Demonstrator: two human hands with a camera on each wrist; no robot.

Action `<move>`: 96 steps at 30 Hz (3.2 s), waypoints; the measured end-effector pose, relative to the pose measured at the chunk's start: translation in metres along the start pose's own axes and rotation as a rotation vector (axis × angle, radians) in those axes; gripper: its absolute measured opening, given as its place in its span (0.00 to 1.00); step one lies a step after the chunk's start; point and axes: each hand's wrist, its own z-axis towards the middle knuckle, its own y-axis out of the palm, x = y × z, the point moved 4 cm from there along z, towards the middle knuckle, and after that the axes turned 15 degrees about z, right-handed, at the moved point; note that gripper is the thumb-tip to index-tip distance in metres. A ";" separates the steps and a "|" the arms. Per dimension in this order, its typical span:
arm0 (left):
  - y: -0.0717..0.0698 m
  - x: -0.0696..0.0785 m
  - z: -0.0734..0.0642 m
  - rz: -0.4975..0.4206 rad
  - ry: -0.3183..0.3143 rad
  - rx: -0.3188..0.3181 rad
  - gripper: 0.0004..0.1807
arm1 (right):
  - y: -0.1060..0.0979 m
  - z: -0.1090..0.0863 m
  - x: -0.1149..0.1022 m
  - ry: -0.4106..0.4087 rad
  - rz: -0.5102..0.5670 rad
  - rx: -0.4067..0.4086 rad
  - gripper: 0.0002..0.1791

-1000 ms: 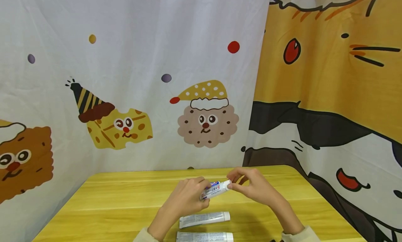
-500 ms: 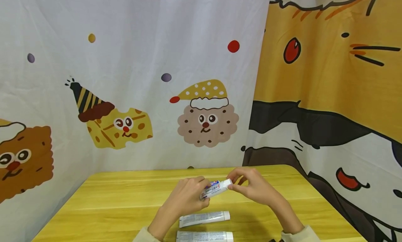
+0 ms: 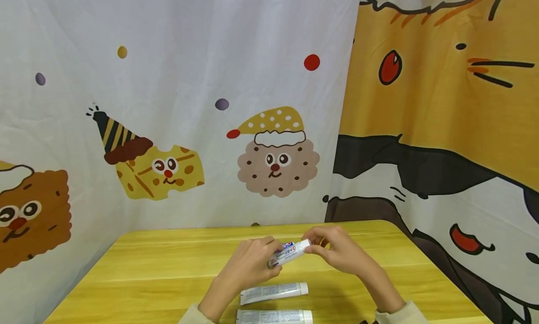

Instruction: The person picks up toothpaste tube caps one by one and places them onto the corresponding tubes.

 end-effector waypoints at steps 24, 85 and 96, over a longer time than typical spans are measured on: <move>0.010 -0.013 0.001 -0.026 -0.007 -0.026 0.18 | -0.005 0.004 0.002 -0.003 -0.055 0.139 0.05; 0.083 -0.057 0.048 0.078 0.047 -0.459 0.25 | -0.007 0.022 0.087 0.357 -0.417 -0.046 0.08; 0.104 -0.038 0.054 0.116 0.030 -0.541 0.19 | -0.006 0.005 0.139 0.666 -0.167 -0.235 0.07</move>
